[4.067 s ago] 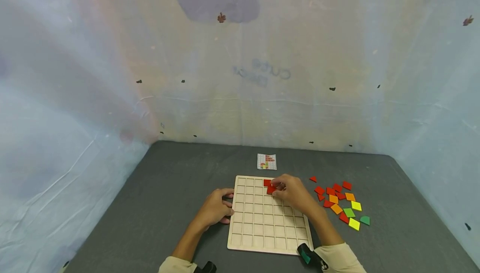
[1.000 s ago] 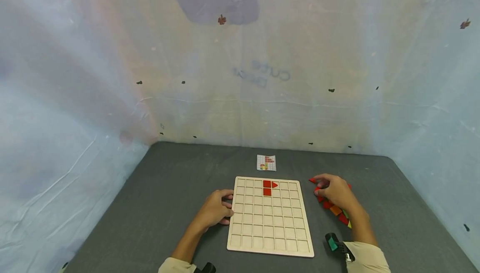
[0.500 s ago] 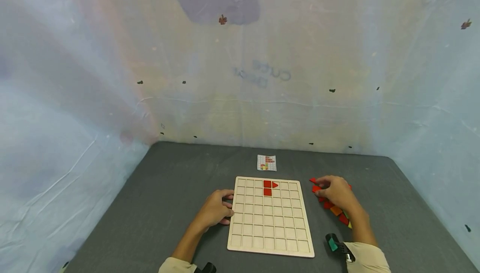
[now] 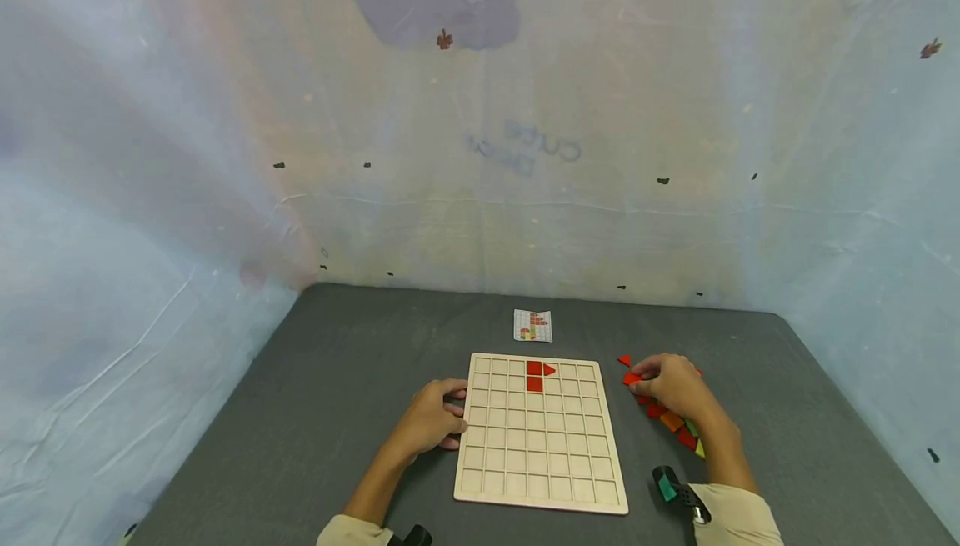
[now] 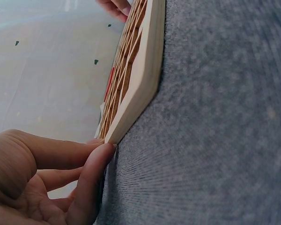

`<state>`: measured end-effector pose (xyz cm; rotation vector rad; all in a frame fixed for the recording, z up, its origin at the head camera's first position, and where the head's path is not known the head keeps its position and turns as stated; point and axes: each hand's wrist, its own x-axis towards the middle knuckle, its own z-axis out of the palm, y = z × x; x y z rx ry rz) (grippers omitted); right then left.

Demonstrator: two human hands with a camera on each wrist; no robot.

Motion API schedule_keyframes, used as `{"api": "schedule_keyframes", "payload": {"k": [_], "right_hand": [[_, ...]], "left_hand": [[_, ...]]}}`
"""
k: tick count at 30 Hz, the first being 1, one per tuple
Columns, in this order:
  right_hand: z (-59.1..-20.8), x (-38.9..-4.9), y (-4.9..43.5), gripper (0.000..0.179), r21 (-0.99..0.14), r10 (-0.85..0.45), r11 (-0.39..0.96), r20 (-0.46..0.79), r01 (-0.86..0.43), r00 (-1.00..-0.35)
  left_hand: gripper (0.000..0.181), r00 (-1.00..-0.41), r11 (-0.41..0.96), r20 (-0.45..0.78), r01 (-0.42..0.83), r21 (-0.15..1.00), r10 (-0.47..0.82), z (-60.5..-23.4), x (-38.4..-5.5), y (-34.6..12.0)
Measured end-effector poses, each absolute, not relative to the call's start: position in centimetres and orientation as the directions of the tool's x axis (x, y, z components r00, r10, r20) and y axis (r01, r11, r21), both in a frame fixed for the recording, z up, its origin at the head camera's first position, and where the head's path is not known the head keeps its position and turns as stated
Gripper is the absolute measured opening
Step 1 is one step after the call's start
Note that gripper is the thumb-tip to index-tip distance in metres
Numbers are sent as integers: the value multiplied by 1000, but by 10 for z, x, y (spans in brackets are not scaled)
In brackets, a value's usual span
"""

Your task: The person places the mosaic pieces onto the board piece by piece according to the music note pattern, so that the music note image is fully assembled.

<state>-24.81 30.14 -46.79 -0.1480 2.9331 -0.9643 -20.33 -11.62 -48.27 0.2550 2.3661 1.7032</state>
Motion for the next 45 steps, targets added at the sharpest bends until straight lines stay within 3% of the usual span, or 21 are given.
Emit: {"api": "schedule_keyframes", "payload": {"k": [19, 45], "right_hand": [[-466, -249, 284, 35, -638, -140, 759, 31, -127, -990], [-465, -250, 236, 24, -645, -263, 725, 67, -244, -962]], "left_hand": [[68, -963, 316, -66, 21, 948, 262, -485, -205, -118], [67, -960, 311, -72, 16, 950, 269, -484, -204, -117]]}}
